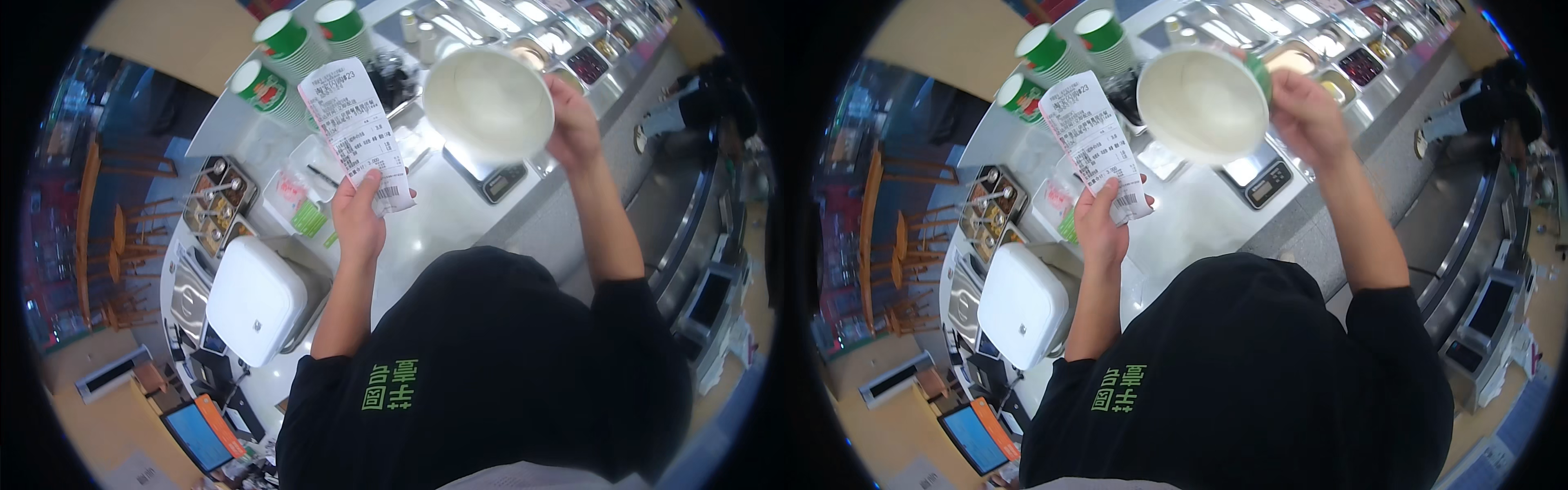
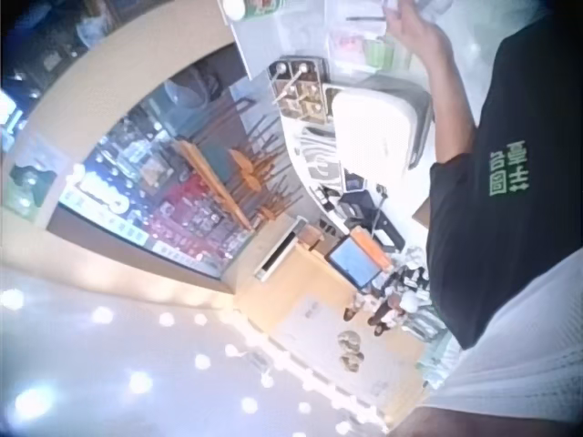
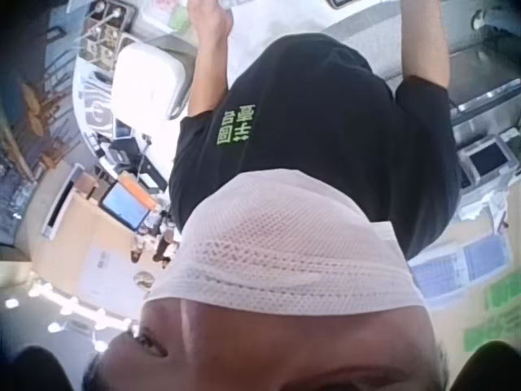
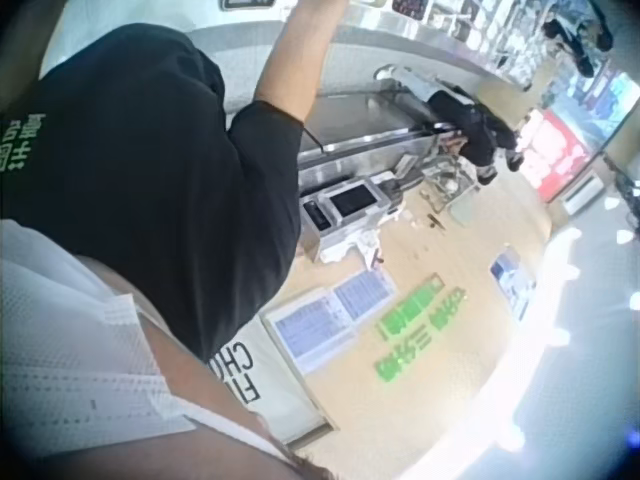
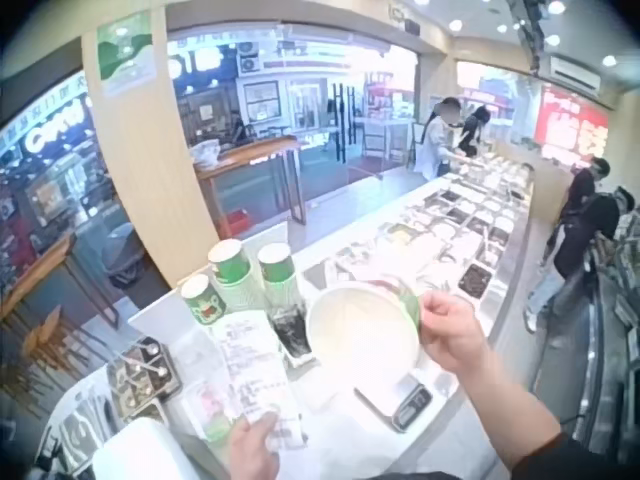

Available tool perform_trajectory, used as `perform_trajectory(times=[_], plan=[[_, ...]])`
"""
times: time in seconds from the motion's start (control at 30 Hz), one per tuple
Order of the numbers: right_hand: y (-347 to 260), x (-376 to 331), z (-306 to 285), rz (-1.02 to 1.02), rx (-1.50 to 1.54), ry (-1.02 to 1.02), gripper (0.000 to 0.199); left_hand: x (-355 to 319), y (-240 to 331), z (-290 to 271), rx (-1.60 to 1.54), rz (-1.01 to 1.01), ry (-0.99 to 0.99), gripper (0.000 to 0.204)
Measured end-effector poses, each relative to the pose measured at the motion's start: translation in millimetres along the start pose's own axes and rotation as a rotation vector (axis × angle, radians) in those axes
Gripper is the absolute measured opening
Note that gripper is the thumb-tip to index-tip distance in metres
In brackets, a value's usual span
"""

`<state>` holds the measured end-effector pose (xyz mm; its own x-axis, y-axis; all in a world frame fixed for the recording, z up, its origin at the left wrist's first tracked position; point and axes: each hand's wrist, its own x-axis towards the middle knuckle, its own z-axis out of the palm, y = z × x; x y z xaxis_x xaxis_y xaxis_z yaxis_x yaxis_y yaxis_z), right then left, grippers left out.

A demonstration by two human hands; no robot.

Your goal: The person prepares a fruit bowl by adding various fruits and toppings from a display counter into a cup, then seals it with a lid and places it in a plastic bag. They also interact with a touchscreen and handle a receipt during the process.

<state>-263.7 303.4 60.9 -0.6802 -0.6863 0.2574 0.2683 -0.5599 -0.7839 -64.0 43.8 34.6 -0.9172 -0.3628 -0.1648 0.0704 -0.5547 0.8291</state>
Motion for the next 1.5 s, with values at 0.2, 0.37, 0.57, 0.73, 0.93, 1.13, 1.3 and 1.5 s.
perform_trajectory(times=[0.2, 0.37, 0.57, 0.73, 0.93, 1.13, 1.3, 1.5], plan=[[-5.2, -160.6, -28.8, 0.08, 0.302, 0.219, 0.018, 21.7, -81.2, 139.3, 0.112, -0.102, -0.169, 0.028], [-91.4, -249.9, -111.6, -0.049, 0.375, 0.325, 0.017, 21.6, -176.6, 303.9, 0.133, -0.241, -0.409, 0.028], [-197.7, -347.7, -214.2, -0.156, 0.251, 0.544, 0.017, 20.3, -276.2, 466.2, 0.103, -0.401, -0.585, 0.032], [-257.5, -384.8, -304.0, -0.256, 0.188, 0.674, 0.02, 53.6, -343.8, 573.0, -0.036, -0.416, -0.953, 0.068], [-323.9, -375.8, -436.6, -0.319, 0.222, 0.731, 0.021, 140.5, -415.1, 695.4, 0.029, -0.52, -1.07, 0.103], [-410.8, -348.4, -571.5, -0.376, 0.23, 0.813, 0.02, 260.0, -492.4, 830.3, 0.07, -0.549, -1.153, 0.096], [-493.6, -329.7, -666.1, -0.422, 0.254, 0.943, 0.027, 342.9, -538.5, 947.3, 0.13, -0.587, -1.195, 0.096], [-566.2, -364.3, -816.4, -0.408, 0.147, 1.098, 0.04, 449.0, -603.4, 1066.4, 0.139, -0.534, -1.191, 0.096]])
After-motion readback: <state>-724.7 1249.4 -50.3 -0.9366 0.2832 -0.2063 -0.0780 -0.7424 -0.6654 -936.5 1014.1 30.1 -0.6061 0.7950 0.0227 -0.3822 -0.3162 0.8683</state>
